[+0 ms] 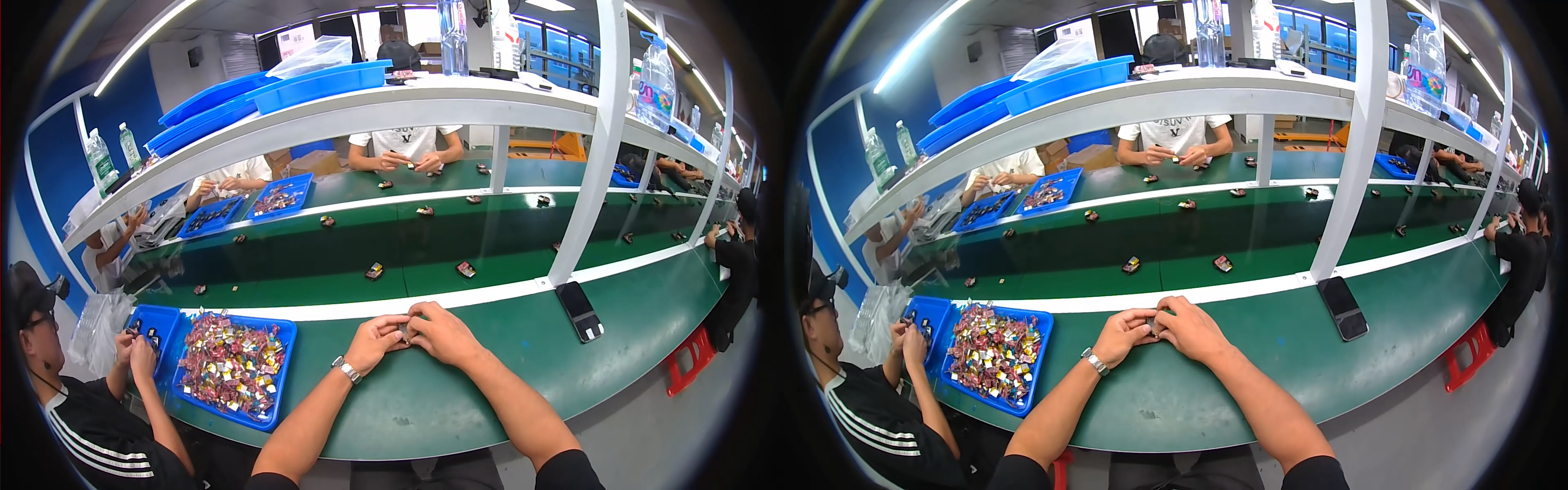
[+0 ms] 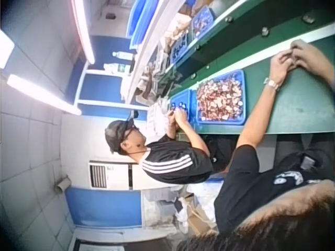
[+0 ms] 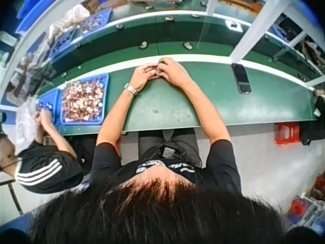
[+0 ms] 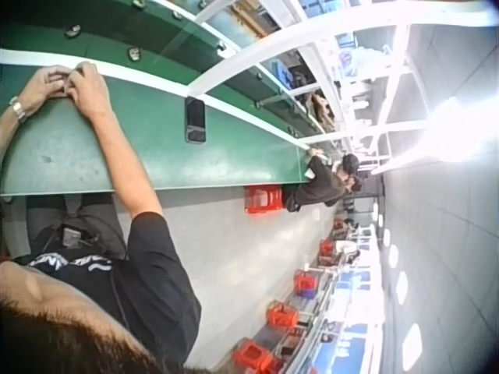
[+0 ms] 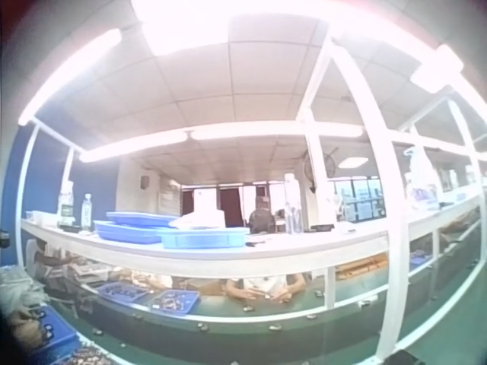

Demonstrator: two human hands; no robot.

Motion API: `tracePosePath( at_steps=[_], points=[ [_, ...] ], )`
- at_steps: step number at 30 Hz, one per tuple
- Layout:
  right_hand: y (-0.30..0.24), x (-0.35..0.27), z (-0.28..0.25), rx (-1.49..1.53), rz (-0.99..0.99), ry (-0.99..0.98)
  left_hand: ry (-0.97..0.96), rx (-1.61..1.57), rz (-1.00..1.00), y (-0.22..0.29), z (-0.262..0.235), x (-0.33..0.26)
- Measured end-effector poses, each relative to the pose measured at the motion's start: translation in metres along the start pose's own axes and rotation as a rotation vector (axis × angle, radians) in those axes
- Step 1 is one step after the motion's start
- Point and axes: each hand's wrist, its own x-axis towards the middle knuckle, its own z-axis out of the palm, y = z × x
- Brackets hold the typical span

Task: The worker is assembling small electronic or mechanical components by fitting them together at a factory workbench.

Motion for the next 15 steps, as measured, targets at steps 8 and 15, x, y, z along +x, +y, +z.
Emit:
tracePosePath(
  at_steps=[8, 15],
  points=[
    [0.002, -0.002, 0.001, 0.006, 0.008, -0.02, -0.019, -0.032, 0.016, 0.002, 0.001, -0.001],
    [0.005, -0.002, 0.012, 0.21, 0.159, 0.029, -0.113, -0.018, 0.031, 0.003, -0.006, -0.002]
  ],
)
